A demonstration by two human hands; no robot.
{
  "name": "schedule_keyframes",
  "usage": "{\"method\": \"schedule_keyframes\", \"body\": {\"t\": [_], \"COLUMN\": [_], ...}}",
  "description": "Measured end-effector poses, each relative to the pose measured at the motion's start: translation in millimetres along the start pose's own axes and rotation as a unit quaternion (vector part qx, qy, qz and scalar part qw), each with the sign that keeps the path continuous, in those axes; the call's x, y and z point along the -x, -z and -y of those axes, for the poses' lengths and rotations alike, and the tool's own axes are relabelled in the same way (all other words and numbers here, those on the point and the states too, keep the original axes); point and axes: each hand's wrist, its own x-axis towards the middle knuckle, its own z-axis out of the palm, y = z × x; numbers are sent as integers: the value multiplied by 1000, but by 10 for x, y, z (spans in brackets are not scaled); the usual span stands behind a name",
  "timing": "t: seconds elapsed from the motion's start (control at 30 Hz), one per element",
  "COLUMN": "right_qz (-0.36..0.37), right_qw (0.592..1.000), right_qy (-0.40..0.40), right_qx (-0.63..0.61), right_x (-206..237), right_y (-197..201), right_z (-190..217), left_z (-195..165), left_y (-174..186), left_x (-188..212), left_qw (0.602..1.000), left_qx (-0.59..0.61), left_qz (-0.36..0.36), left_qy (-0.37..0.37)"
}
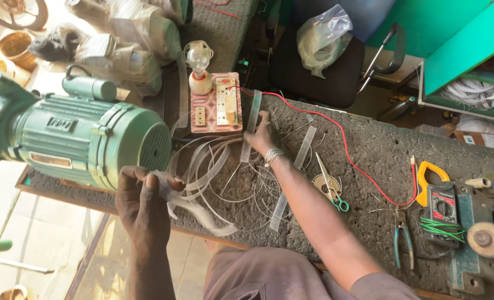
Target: The person repeatedly picks up small transparent plastic strips and green wires from a workbench, aligns them, and inserts the wires into the strips. The person handles the items one at a time and places the assembled pieces back on the workbench.
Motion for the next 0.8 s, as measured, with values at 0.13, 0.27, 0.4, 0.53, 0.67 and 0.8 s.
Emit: {"method": "schedule_keyframes", "body": {"t": [0.13, 0.27, 0.4, 0.53, 0.67, 0.8], "right_qz": [6, 62, 20, -25, 10, 26], "right_qw": [996, 953, 920, 892, 900, 886], "right_qy": [-27, -36, -31, -148, -232, -207], "right_qx": [-90, -293, -389, -427, -369, -414], "right_x": [-21, 189, 745, 1315, 1523, 1517], "right_y": [82, 506, 1031, 991, 789, 705], "right_z": [-102, -530, -1045, -1299, -1429, -1509], "left_z": [45, 87, 189, 505, 1065, 1712], "left_y": [-21, -173, -427, -739, -980, -1141], "left_x": [59, 79, 56, 19, 19, 92], "left_qw": [999, 992, 983, 934, 824, 777], "left_qx": [-9, -79, -116, -212, -411, -509], "left_qz": [-21, -39, 88, 204, 300, 368], "left_qy": [29, 88, 111, 204, 249, 41]}}
